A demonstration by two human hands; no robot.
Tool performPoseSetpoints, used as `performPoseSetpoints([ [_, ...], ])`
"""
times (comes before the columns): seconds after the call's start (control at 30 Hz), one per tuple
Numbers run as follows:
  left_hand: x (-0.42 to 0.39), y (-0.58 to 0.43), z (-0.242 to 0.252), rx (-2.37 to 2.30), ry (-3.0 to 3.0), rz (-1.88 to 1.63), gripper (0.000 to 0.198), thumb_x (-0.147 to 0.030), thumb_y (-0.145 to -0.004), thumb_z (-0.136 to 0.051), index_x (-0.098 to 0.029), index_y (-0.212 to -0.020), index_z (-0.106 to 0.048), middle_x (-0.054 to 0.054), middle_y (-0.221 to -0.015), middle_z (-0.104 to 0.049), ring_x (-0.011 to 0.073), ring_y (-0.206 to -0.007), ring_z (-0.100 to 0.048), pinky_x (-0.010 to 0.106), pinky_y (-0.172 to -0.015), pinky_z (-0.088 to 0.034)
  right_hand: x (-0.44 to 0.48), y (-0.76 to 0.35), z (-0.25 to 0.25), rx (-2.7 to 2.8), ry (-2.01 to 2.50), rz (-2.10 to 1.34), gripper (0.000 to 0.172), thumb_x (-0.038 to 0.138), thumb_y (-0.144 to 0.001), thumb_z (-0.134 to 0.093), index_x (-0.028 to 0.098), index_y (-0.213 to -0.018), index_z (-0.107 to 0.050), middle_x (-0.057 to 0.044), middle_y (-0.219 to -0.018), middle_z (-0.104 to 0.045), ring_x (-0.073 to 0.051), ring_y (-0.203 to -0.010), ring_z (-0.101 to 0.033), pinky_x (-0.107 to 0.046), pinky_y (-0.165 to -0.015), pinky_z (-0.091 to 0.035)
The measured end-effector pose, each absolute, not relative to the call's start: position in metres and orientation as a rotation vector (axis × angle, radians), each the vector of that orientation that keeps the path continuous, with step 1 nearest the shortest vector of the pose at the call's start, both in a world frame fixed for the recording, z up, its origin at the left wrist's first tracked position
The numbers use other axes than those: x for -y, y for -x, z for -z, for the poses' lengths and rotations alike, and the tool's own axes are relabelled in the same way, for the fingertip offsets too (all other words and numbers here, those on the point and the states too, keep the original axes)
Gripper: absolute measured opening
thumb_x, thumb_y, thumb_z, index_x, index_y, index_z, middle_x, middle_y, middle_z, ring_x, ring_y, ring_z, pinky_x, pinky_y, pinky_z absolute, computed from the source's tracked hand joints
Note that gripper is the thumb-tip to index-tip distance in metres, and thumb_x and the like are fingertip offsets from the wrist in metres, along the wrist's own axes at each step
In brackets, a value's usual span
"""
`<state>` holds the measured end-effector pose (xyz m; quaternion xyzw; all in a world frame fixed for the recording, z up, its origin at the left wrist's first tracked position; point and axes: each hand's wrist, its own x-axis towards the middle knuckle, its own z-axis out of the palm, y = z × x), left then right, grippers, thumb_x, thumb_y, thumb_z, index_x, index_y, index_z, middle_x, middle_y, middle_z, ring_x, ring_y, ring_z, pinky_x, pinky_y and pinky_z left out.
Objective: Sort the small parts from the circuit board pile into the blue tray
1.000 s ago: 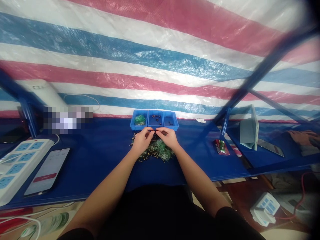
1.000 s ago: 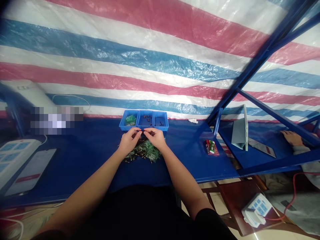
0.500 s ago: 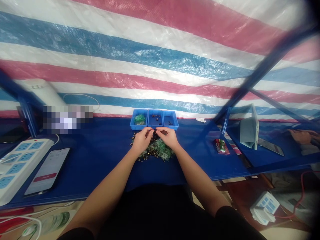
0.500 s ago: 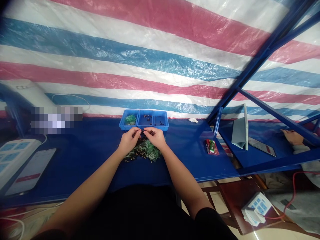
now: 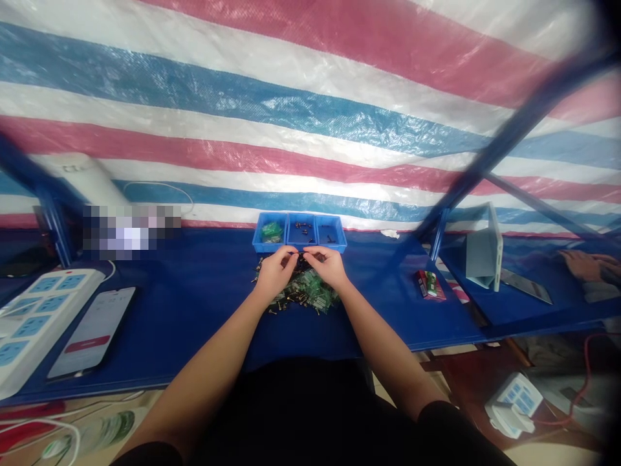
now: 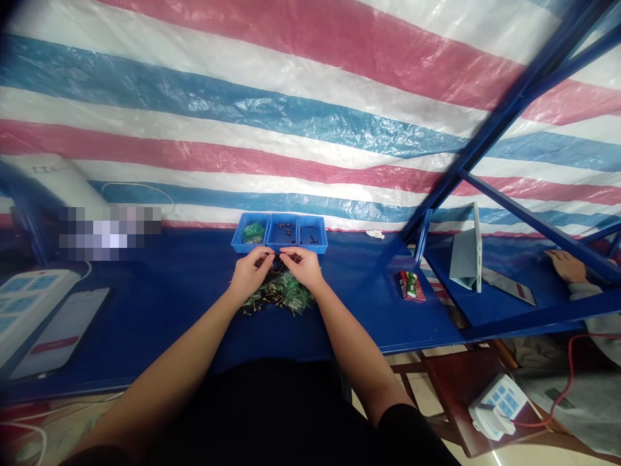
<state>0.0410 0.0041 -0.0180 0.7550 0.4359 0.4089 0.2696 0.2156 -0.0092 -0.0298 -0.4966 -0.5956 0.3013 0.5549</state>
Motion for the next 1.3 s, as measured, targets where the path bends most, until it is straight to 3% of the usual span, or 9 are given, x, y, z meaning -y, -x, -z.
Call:
performPoseSetpoints([
  [0.3,-0.002,-0.040,0.013,-1.226,-2.103,-1.047,0.028,-0.043,-0.093,-0.043,-0.022,-0.093,-0.061,-0.001,-0.072,-0.064,0.0128,-0.062,-0.058,0.023,-0.060,-0.042,0.011,-0.213,0.030,1.431,1.164,-0.729,0.029,0.039,-0.079,-0.067,0.019,-0.099,-0.074,-0.006,-0.089,-0.073,-0.016,-0.068,-0.064,-0.029,-0.065,-0.053],
  [0.5,-0.003,-0.041,0.017,-1.221,-2.064,-1.046,0.028,-0.043,-0.092,-0.046,-0.023,-0.108,-0.057,-0.002,-0.074,-0.067,0.0141,-0.065,-0.061,0.024,-0.063,-0.044,0.010,-0.214,0.029,1.409,1.158,-0.706,0.028,0.039,-0.078,-0.067,0.019,-0.097,-0.074,-0.006,-0.087,-0.073,-0.017,-0.067,-0.064,-0.030,-0.064,-0.053],
  [0.73,-0.005,-0.041,0.019,-1.206,-2.079,-1.041,0.025,-0.043,-0.093,-0.045,-0.023,-0.100,-0.059,-0.002,-0.073,-0.066,0.0137,-0.063,-0.061,0.024,-0.060,-0.044,0.009,-0.215,0.031,1.459,1.175,-0.696,0.027,0.038,-0.080,-0.065,0.020,-0.098,-0.074,-0.006,-0.089,-0.073,-0.017,-0.069,-0.065,-0.029,-0.064,-0.053],
  [0.93,-0.006,-0.043,0.023,-1.134,-2.067,-1.064,0.026,-0.042,-0.093,-0.047,-0.023,-0.099,-0.064,0.000,-0.081,-0.070,0.0148,-0.071,-0.065,0.025,-0.067,-0.049,0.011,-0.215,0.032,1.578,1.207,-0.601,0.021,0.034,-0.081,-0.062,0.020,-0.091,-0.074,-0.005,-0.086,-0.073,-0.018,-0.073,-0.065,-0.029,-0.067,-0.051],
  [1.13,-0.005,-0.045,0.024,-1.015,-2.151,-1.102,0.032,-0.039,-0.093,-0.048,-0.025,-0.116,-0.065,0.004,-0.103,-0.071,0.0164,-0.083,-0.066,0.027,-0.074,-0.053,0.008,-0.216,0.032,1.462,1.189,-0.770,0.025,0.041,-0.080,-0.064,0.018,-0.084,-0.072,-0.005,-0.084,-0.073,-0.018,-0.073,-0.065,-0.028,-0.067,-0.052],
  [1.3,-0.004,-0.044,0.020,-1.020,-2.207,-1.132,0.030,-0.037,-0.092,-0.049,-0.023,-0.112,-0.067,0.004,-0.097,-0.071,0.0162,-0.082,-0.064,0.027,-0.074,-0.052,0.006,-0.216,0.032,1.398,1.101,-0.959,0.029,0.047,-0.075,-0.069,0.019,-0.082,-0.073,-0.004,-0.084,-0.073,-0.019,-0.076,-0.067,-0.030,-0.071,-0.053],
])
